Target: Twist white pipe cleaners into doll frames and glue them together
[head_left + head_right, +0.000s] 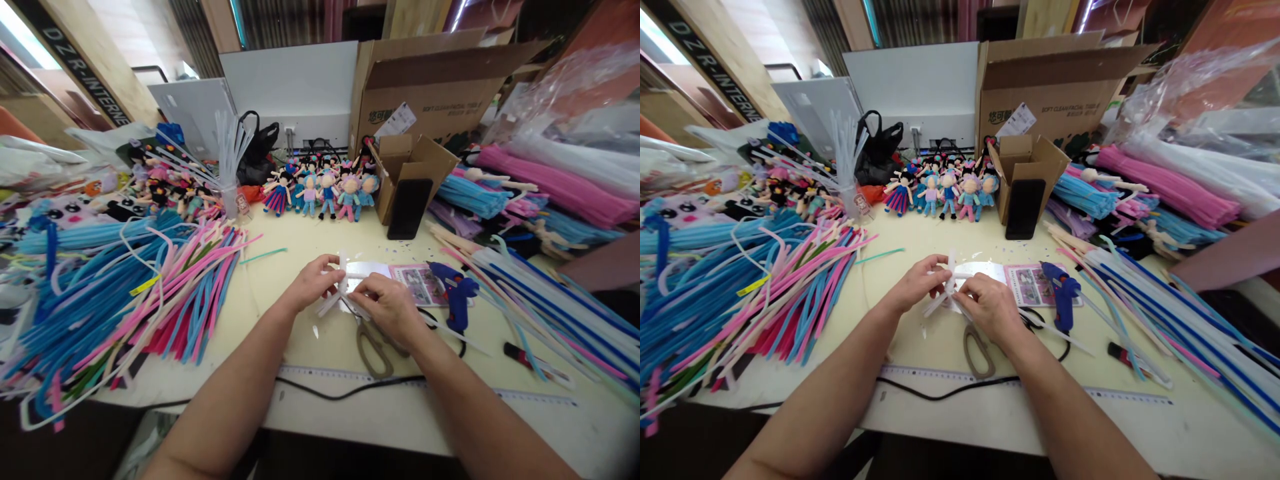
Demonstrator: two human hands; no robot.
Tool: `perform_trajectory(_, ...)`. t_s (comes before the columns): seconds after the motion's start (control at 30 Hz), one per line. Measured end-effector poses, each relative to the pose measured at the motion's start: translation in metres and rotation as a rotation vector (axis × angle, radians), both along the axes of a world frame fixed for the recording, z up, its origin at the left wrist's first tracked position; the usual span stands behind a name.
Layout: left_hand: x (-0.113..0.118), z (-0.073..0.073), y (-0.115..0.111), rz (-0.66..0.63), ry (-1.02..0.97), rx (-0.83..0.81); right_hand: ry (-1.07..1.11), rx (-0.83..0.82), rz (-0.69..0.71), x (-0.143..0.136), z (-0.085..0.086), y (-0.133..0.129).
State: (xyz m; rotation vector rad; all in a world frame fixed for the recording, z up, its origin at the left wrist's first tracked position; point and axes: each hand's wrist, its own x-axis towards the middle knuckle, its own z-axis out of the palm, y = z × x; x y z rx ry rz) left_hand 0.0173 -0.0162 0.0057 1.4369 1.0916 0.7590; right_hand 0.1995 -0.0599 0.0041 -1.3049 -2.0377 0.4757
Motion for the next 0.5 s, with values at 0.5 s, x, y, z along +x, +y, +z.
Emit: perform_trajectory(0.5, 0.0018, -0.0009, -0.0005, -0.016, 0.005, 0.006, -0.029, -0.021, -0.023, -0.0008, -0.0002, 0.0001)
